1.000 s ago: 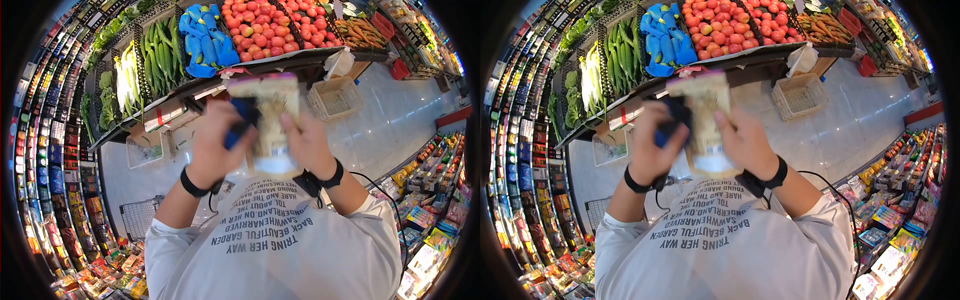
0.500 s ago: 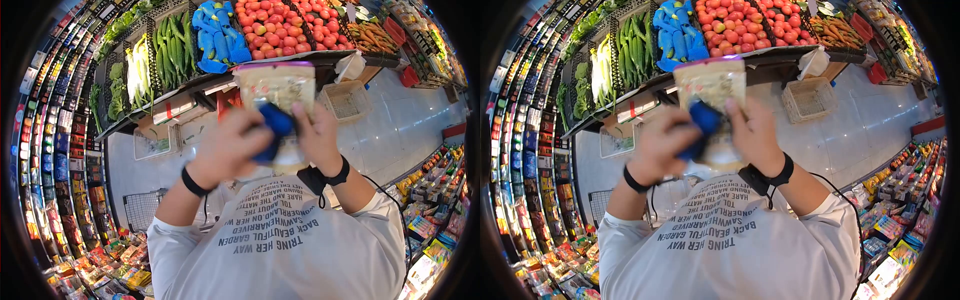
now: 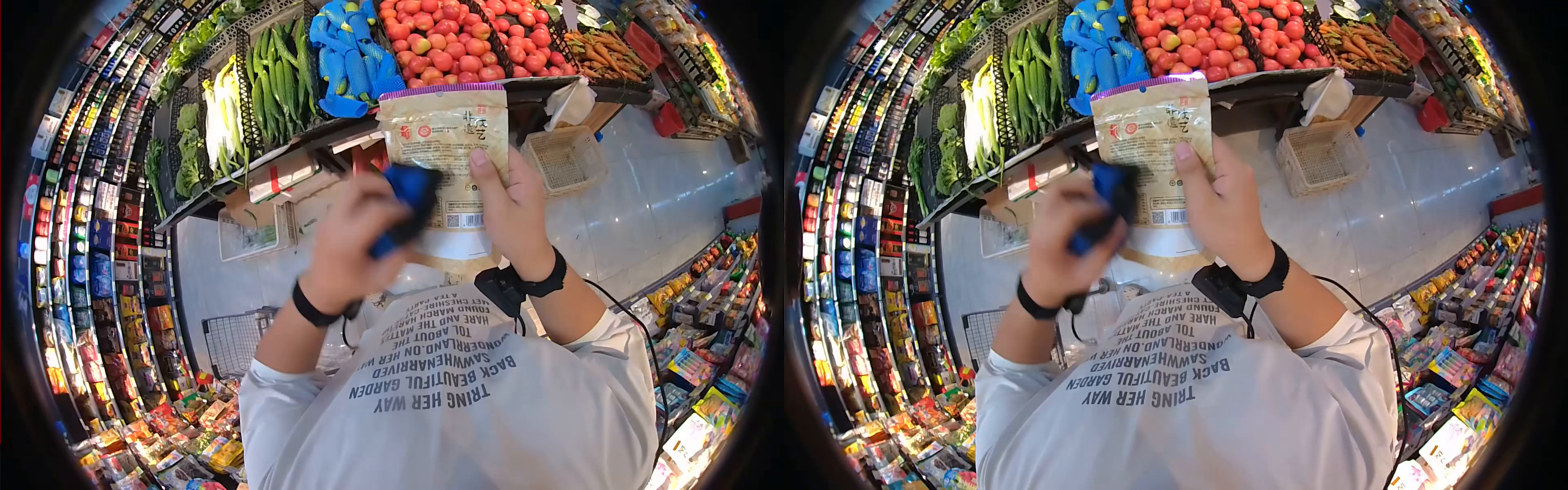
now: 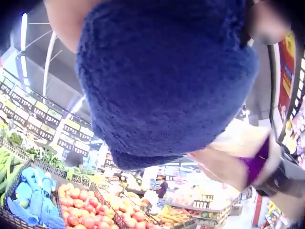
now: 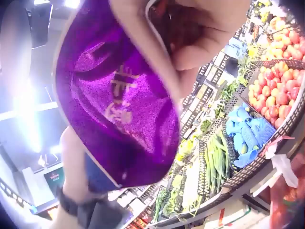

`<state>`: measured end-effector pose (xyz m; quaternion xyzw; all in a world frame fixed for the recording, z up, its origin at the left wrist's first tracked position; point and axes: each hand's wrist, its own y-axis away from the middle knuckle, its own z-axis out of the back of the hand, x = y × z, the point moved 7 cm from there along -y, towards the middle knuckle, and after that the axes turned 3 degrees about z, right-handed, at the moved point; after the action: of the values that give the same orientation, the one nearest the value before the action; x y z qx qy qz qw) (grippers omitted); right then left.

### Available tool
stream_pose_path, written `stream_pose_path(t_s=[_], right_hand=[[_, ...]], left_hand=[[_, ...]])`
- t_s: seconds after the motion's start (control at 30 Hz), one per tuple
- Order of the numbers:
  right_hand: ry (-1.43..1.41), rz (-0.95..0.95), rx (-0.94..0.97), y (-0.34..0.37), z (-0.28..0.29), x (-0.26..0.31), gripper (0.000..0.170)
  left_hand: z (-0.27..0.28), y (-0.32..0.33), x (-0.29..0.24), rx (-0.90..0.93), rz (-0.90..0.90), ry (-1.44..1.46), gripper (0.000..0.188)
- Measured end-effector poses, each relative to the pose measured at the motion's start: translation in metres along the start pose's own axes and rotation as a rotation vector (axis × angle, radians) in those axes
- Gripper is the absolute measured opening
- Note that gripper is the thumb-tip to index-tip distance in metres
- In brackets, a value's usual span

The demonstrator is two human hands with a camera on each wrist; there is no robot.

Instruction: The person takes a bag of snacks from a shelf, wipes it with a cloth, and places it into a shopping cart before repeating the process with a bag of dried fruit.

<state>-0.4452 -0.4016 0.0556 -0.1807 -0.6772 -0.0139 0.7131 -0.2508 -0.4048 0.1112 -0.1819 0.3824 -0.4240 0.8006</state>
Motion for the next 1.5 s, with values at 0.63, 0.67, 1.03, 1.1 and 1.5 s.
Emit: stream_pose_path(t_s=[0.63,0.67,1.03,1.1,1.5], right_hand=[[-0.46,-0.17,0.624,0.023,-0.061,-0.033,0.09],[-0.399,-0.082,0.6,0.023,-0.064,-0.023,0.091],[-0.472,-0.209,0.32,-0.011,-0.035,-0.036,0.067],[-0.347,-0.169,0.466,0.009,-0.044,-0.053,0.063],[-0.422,-0.2,0.283,0.009,-0.045,-0.033,0.051]], left_hand=[[-0.059,0.062,0.091,-0.412,0.737,0.865,0.03],[-0.069,0.071,0.115,-0.46,0.822,1.213,0.031],[-0.061,0.078,0.081,-0.218,0.784,0.956,0.039],[-0.051,0.07,0.109,-0.452,0.999,1.344,0.039],[-0.01,0.02,0.081,-0.457,0.724,1.25,0.04]])
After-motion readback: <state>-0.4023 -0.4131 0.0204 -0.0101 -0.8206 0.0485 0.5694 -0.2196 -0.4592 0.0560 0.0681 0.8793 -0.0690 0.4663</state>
